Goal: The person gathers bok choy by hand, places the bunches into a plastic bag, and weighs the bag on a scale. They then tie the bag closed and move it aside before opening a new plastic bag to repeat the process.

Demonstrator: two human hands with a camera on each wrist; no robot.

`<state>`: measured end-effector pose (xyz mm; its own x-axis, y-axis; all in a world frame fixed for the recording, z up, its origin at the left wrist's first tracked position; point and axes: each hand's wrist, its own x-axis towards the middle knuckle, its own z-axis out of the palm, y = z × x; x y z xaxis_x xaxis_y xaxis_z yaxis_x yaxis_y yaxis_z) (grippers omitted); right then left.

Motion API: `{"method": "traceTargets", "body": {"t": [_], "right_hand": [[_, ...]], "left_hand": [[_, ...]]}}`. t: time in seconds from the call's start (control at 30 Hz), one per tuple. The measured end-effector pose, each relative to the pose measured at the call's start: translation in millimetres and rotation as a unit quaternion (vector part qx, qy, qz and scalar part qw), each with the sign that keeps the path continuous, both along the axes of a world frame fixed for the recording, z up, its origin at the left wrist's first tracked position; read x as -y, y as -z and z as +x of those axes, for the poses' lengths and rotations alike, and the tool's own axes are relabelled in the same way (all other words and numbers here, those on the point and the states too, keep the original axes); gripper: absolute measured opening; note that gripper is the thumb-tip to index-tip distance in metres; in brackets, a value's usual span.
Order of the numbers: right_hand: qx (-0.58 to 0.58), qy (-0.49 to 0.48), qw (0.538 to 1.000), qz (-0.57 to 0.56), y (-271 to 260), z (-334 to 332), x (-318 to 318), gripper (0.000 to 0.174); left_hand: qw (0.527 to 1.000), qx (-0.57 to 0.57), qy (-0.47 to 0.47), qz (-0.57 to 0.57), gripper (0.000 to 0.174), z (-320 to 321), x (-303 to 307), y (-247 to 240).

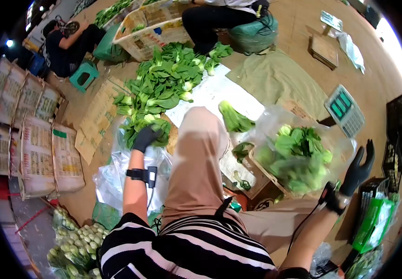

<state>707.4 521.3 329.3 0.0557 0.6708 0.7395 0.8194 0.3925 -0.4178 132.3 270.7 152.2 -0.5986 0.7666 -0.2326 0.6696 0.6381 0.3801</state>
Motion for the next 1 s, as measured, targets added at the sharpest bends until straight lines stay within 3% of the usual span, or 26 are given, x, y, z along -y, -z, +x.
{"method": "traceTargets", "body": {"t": [0.03,0.07,0.1,0.13,0.17,0.23,0.3,0.37,0.43,0.5,0.57,0.63,0.7,0.77,0.83,0.87,0.9,0.97,1.0], "right_hand": [[-0.024,-0.066,0.997,-0.021,-3.5,-28.3,15.8,0.027],[-0.132,-0.17,0.971,-0.105,5.0,-55.2,31.6,0.026],[-0.136,-0.238,0.939,-0.206,6.0,-89.1,53.4,0.025],[-0.25,-0.329,0.849,-0.329,23.0,-119.6,69.8,0.024],[-0.153,-0.389,0.824,-0.383,36.3,-149.2,75.9,0.024],[-0.242,-0.421,0.705,-0.516,76.3,-206.1,82.5,0.025],[-0.27,-0.419,0.662,-0.56,119.0,-246.5,77.6,0.023],[-0.284,-0.34,0.704,-0.555,165.5,-268.4,70.3,0.021],[-0.34,-0.316,0.698,-0.545,198.5,-284.0,56.6,0.021],[-0.393,-0.273,0.64,-0.602,195.6,-301.6,41.5,0.02],[-0.318,-0.28,0.69,-0.587,217.2,-302.1,30.9,0.02],[-0.303,-0.253,0.684,-0.613,225.8,-306.8,20.1,0.02],[-0.183,-0.259,0.744,-0.588,235.5,-312.3,5.5,0.019],[-0.241,-0.227,0.742,-0.583,264.5,-320.5,-1.7,0.018],[-0.165,-0.272,0.759,-0.569,279.8,-340.0,-23.9,0.02],[-0.12,-0.292,0.766,-0.561,291.9,-348.3,-31.9,0.024],[-0.073,-0.311,0.771,-0.551,308.2,-355.7,-39.3,0.028],[0.084,-0.268,0.83,-0.482,342.9,-371.1,-48.9,0.046],[0.132,-0.269,0.833,-0.465,355.8,-378.5,-57.5,0.058]], "left_hand": [[0.998,0.004,0.032,-0.05,0.054,-1.3,4.7,42.2],[0.994,0.024,0.101,-0.018,0.055,-7.2,8.2,103.3],[0.984,0.044,0.17,0.015,0.056,-10.4,5.6,147.1],[0.98,0.102,0.168,0.003,0.055,-4.0,-7.6,158.3],[0.973,0.159,0.165,-0.009,0.054,4.9,-26.0,167.0],[0.973,0.204,0.104,-0.007,0.05,11.1,-70.7,159.0],[0.974,0.217,0.035,0.049,0.047,-10.7,-117.8,192.4],[0.987,0.04,-0.021,0.156,0.046,-35.9,-164.6,231.2],[0.992,-0.045,-0.056,0.106,0.047,-64.1,-217.1,239.0],[0.975,-0.175,-0.034,0.132,0.047,-86.1,-259.1,244.6],[0.968,-0.233,-0.049,0.074,0.044,-94.3,-294.3,225.9],[0.967,-0.248,-0.051,-0.034,0.05,-121.5,-312.4,268.2],[0.966,-0.251,-0.059,0.034,0.045,-124.8,-308.3,262.4],[0.958,-0.278,-0.02,0.07,0.043,-120.9,-296.0,259.9],[0.958,-0.266,0.018,0.102,0.043,-126.0,-288.5,256.2],[0.975,-0.21,0.017,0.072,0.048,-109.5,-280.8,210.7],[0.975,-0.209,0.02,0.069,0.048,-102.3,-266.2,199.2],[0.968,-0.219,0.108,0.062,0.062,-91.6,-235.3,187.7],[0.981,-0.121,0.141,0.062,0.069,-81.6,-222.7,174.7]]}}
